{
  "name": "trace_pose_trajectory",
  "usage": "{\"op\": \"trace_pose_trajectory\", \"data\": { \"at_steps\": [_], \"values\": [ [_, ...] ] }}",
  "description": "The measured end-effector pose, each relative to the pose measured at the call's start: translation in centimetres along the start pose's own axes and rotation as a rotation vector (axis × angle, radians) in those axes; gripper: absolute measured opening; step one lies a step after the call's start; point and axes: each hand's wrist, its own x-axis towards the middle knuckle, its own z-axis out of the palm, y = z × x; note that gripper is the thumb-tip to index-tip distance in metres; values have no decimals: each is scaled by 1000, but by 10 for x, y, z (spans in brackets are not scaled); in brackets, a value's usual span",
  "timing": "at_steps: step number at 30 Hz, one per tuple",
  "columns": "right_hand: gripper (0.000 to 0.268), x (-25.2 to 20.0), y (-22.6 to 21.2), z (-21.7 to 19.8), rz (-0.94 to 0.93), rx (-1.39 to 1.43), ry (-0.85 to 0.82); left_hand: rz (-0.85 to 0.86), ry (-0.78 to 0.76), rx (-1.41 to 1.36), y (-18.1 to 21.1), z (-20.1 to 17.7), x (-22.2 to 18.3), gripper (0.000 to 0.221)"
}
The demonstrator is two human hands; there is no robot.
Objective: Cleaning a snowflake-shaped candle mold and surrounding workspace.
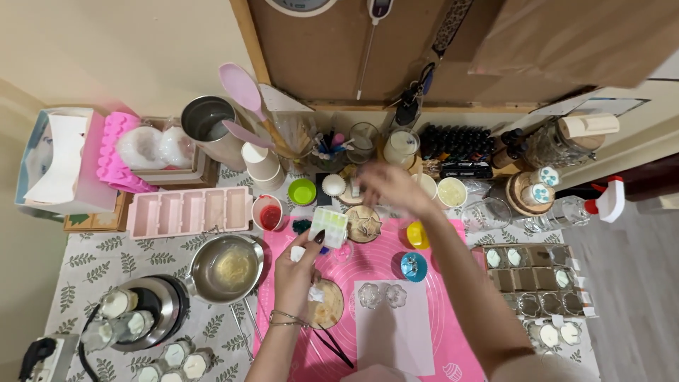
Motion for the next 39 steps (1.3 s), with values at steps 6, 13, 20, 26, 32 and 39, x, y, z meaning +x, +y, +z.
{"op": "trace_pose_trajectory", "data": {
  "at_steps": [6, 13, 20, 26, 32, 39],
  "values": [
    [27, 150, 77, -54, -464, -746, 279, -84, 63, -87, -25, -23, 9, 47],
    [37, 239, 126, -63, -11, -1212, -95, -97, 93, -83, -24, -23, 1, 46],
    [32, 134, 48, -56, 12, -661, 194, -117, 95, -116, -17, -18, -2, 46],
    [26, -32, 26, 5, -344, -16, 499, -109, 67, -135, -14, -5, -2, 49],
    [43, -150, -10, 59, -64, 527, 464, -70, -30, -139, -17, 11, -20, 50],
    [37, -190, -13, 94, -480, -13, 733, -95, -118, -123, -23, 17, -63, 50]
  ]
}}
